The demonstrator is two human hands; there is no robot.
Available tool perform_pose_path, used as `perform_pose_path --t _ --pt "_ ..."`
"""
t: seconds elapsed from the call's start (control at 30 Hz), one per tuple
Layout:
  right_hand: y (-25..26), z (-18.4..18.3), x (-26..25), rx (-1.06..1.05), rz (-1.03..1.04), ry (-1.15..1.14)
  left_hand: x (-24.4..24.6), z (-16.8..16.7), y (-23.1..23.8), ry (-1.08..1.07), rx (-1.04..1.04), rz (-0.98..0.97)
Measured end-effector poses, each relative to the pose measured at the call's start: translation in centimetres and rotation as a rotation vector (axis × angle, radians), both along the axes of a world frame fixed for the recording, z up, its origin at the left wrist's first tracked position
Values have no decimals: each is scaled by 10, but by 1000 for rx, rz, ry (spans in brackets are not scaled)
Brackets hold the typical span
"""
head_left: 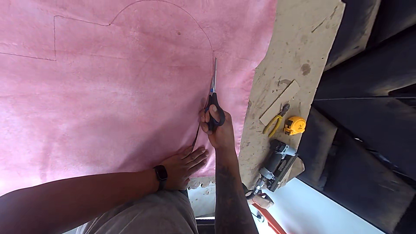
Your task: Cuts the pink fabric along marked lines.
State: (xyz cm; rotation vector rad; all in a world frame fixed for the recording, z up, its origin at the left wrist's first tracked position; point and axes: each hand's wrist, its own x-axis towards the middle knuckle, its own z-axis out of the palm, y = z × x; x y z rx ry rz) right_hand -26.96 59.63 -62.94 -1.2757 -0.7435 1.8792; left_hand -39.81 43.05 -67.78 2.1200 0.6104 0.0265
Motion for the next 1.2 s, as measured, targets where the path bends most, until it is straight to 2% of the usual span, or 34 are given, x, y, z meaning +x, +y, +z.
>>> perform_pose_path --t 0.3,1.2 --pt "34 1 -7 25 18 -26 -1 2 2 -15 8 6" --pt "63 -3 -6 16 111 -118 -1 1 2 -34 0 14"
